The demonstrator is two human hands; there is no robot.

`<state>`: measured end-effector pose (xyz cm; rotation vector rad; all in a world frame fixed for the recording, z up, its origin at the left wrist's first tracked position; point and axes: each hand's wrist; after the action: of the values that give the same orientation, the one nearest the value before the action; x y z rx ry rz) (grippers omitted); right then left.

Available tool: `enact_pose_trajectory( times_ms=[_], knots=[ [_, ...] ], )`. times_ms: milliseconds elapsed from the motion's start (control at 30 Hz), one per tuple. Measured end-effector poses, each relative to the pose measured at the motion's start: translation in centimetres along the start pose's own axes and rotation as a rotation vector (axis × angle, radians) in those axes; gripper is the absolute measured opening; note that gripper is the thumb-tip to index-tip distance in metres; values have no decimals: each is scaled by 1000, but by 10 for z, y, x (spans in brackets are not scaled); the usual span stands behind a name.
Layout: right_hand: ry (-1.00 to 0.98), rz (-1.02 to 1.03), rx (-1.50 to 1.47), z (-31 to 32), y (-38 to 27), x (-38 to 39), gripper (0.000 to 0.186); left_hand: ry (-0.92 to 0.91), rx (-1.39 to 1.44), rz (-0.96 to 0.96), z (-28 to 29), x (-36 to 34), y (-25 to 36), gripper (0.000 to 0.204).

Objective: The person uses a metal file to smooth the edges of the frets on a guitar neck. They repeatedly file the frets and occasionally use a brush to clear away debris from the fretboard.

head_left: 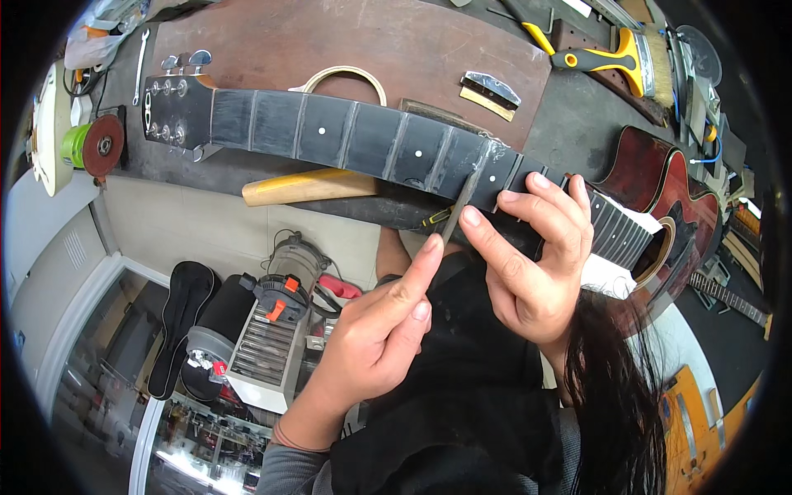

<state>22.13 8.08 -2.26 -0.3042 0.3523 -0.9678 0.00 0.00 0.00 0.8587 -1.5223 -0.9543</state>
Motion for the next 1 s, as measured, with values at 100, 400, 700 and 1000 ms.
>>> enact_pose_trajectory(
  times_ms=[100, 400, 700, 1000],
  knots=[
    [12, 3, 17, 1, 1, -2, 52, -7, 11, -26, -1, -5, -2, 60],
    [16, 5, 23, -1, 3, -2, 51, 2, 16, -43, -4, -12, -3, 59],
    [10, -1, 12, 0, 2, 0, 57, 6, 48, -32, -3, -27, 12, 62],
    [-119, -51, 71, 22, -16, -23, 68, 127, 92, -60, 6, 5, 25, 65]
  ],
)
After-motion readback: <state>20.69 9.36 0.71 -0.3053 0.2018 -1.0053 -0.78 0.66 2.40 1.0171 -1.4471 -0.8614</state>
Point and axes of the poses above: each hand's wrist, its own x-axis away from the middle knuckle, its own z-axis out of the back of the hand, y = z × x, and after that the axes turned 7 degrees about x, right-handed
